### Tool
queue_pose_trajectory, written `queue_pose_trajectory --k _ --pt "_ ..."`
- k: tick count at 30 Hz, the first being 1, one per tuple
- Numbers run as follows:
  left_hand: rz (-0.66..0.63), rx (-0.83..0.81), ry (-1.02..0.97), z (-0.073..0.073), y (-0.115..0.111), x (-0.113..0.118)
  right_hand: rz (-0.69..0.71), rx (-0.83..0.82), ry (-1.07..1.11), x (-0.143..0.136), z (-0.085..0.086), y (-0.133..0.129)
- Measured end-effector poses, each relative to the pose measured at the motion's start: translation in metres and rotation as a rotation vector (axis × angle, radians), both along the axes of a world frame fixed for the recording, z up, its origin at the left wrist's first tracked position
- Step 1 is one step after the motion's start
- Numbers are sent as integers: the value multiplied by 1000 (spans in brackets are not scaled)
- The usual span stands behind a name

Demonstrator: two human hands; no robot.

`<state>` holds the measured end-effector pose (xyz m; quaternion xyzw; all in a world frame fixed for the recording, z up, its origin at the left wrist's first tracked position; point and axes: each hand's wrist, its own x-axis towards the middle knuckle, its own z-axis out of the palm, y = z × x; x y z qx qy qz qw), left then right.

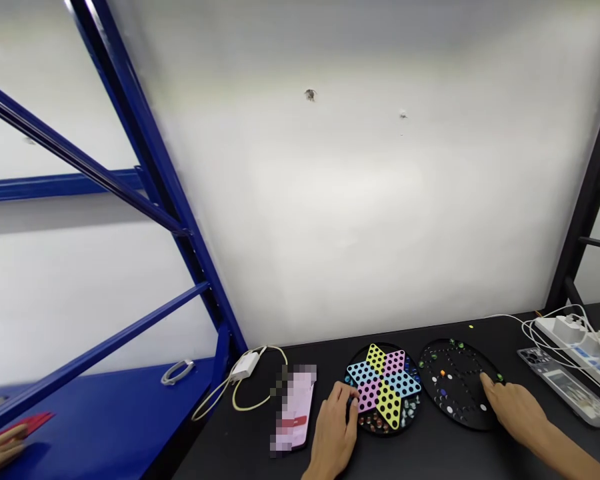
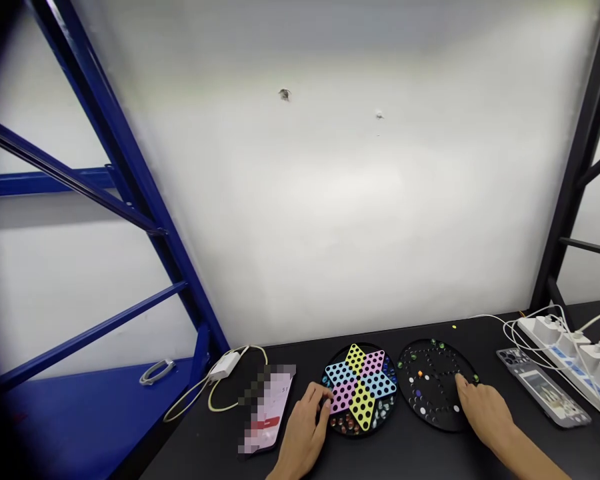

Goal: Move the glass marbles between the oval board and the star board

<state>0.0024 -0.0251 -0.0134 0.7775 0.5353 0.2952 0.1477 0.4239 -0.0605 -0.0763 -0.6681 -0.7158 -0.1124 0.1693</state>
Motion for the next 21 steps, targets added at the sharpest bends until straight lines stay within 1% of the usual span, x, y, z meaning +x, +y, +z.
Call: queue_pose_trajectory --k 2,5,7,9,11,15,17,19,21 --pt "-3 -9 -4 0 0 0 22 -28 -79 0 -4 1" --pt "-5 -11 4 0 0 0 10 -89 -156 -1 -11 2" --pt "3 -5 17 -1 1 0 -7 -127 -126 -3 -10 4" --pt "11 4 22 -2 1 1 -12 -179 27 -8 -1 6" --pt "22 13 16 -2 1 1 15 -259 345 -15 17 8" --pt "25 18 6 -2 2 0 97 -473 1277 -42 60 13" --pt "20 13 1 -3 2 0 155 -521 1691 -59 73 19" --pt "24 9 -10 -4 3 -1 233 -539 1964 -77 79 28" --pt "25 2 -21 -4 3 -1 296 -564 2086 -95 78 42"
